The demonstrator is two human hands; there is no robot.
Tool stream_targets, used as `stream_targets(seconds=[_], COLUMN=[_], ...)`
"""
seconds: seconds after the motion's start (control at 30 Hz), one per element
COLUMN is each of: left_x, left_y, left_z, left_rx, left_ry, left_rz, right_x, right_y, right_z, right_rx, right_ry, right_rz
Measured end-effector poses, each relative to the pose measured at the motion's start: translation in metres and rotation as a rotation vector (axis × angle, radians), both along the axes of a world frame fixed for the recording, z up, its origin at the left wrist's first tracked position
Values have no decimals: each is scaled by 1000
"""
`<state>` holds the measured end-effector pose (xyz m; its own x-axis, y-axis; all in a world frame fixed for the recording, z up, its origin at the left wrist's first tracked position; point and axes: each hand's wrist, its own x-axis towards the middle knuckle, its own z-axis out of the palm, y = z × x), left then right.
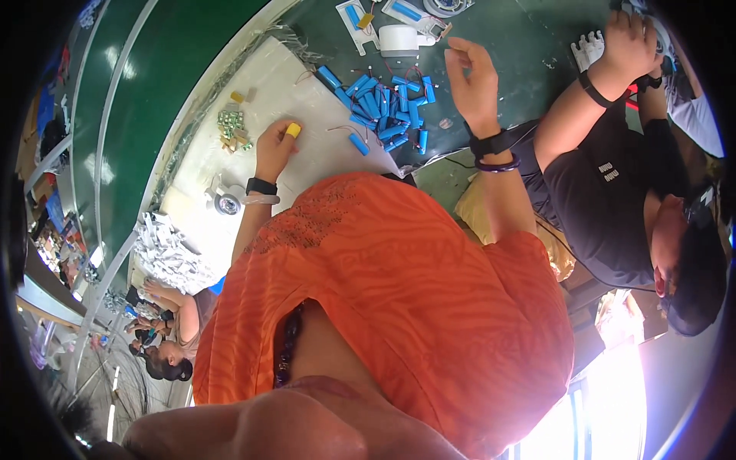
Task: Assembling handheld electronic fans by inserting batteries and internal components into plastic housings at a factory workstation.
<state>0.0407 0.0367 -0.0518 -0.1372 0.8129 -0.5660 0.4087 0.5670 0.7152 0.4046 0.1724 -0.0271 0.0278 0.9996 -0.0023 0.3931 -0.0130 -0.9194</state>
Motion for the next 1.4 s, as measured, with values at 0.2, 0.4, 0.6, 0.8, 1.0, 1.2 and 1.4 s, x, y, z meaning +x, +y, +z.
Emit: stream_targets(seconds=[0.2, 0.4, 0.6, 0.8, 1.0, 1.2, 1.4], left_x=[1, -1, -6, 21, 33, 29, 27], left_y=[6, 3, 3, 29, 20, -8, -32], left_z=[6, 2, 16, 96, 127, 138, 132], left_rx=[14, 30, 39, 693, 672, 580, 415], left_ry=[2, -60, -258, 22, -140, -448, -564], left_rz=[-46, 2, 120, 64, -26, 3, 42], right_x=[-37, -94, -102, -122, -161, -156, -154], right_y=[69, 121, 123, 82, -17, -61, -82], right_z=[13, 14, 42, 70, 123, 140, 146], right_rx=[711, 1027, 767, 374, -25, 98, 195], right_ry=[-552, -504, -895, -253, 232, 245, 209], right_rz=[470, 725, 996, 774, 730, 816, 856])
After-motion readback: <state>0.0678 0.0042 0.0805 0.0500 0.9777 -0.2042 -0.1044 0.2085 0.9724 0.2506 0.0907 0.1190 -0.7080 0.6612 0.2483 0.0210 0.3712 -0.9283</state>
